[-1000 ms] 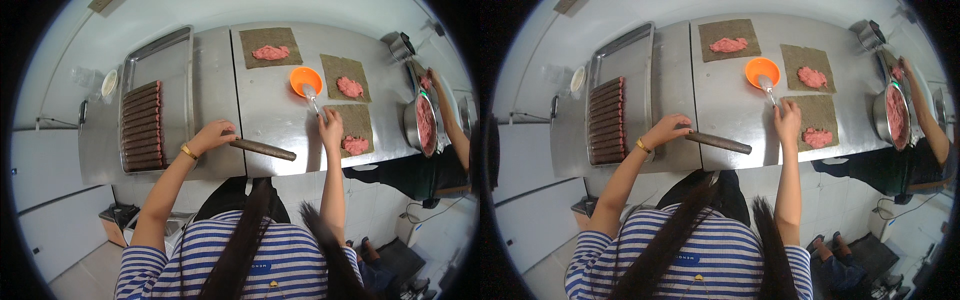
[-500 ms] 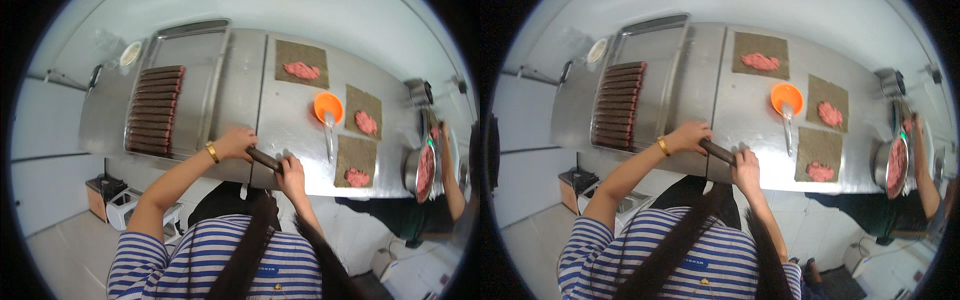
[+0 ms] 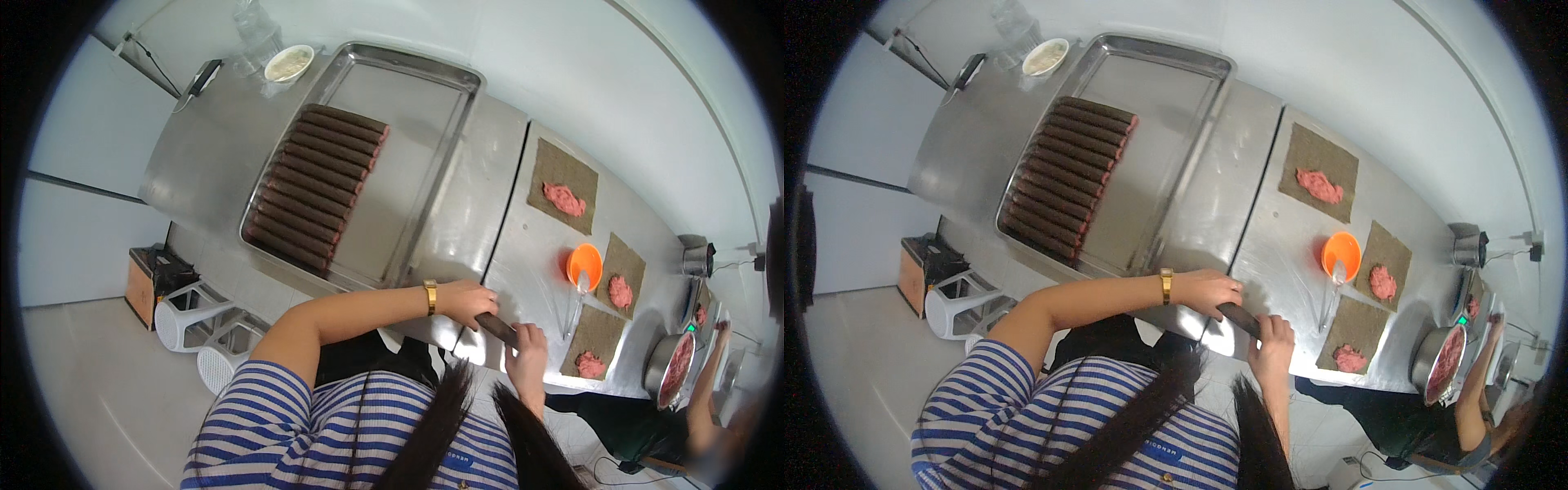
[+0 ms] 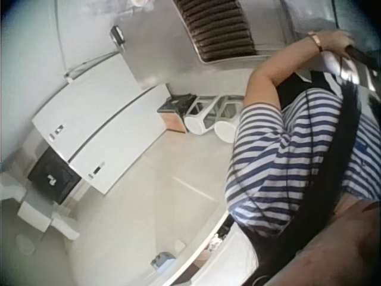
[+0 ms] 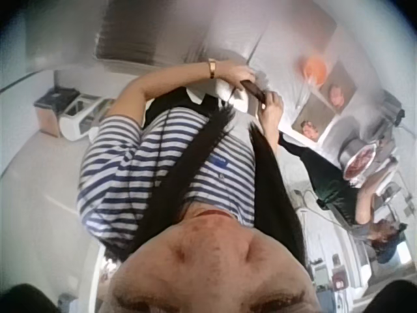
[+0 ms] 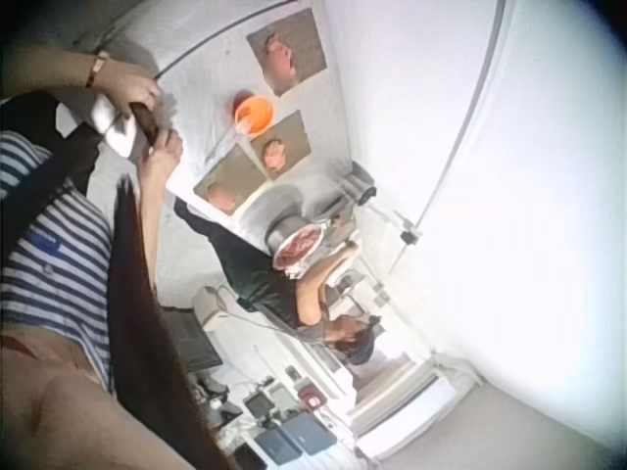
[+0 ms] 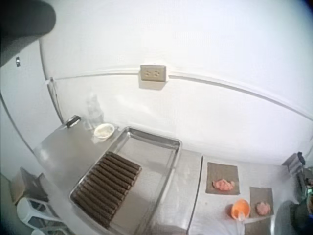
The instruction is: The person spreads a pink filling onto a sheet of nori using a spoon, then rolls the sheet into a cylinder. The finished roll is placed on a metal tray with other completed rolls. The process is repeated for additional sheets.
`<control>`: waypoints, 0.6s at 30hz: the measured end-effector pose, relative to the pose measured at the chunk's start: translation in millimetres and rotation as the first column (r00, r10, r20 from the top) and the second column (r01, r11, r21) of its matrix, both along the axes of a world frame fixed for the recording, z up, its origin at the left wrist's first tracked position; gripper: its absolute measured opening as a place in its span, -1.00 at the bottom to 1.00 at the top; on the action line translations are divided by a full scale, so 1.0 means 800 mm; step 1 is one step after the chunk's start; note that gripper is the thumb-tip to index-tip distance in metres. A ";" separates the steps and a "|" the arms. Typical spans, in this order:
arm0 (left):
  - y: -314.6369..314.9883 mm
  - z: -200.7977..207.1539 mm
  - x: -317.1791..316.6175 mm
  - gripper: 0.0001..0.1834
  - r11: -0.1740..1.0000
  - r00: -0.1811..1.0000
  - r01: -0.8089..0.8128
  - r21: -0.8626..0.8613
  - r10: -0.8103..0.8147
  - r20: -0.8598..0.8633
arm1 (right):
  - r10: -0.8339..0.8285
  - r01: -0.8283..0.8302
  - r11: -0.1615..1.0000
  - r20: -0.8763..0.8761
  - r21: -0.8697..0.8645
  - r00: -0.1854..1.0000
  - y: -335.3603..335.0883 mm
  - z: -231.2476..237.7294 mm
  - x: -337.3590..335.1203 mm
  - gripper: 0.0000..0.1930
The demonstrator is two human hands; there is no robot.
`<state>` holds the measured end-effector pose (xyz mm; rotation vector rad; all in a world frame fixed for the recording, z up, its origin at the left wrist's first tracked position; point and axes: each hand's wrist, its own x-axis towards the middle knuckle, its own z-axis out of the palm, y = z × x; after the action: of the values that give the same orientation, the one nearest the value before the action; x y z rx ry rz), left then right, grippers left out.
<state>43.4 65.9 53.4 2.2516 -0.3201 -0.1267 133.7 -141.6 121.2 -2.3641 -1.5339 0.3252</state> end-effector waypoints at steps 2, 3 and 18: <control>0.029 0.022 -0.007 -0.60 0.996 0.999 -0.005 -0.090 0.001 -0.049 | -0.018 0.018 1.000 0.060 -0.007 0.998 0.031 0.032 -0.008 -0.59; 0.050 0.034 -0.011 -0.62 0.996 1.000 0.008 -0.094 -0.011 -0.025 | -0.027 0.027 1.000 0.058 -0.008 0.998 0.050 0.047 -0.013 -0.61; 0.585 0.101 -0.074 -0.51 0.925 0.928 -0.021 0.380 0.160 -0.337 | 0.184 -0.112 0.971 -0.364 0.210 0.913 0.596 -0.043 -0.027 -0.61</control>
<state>-16.1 534.0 134.3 2.5473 0.0152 -0.5915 112.2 334.8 87.2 -1.9068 -1.4831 0.6111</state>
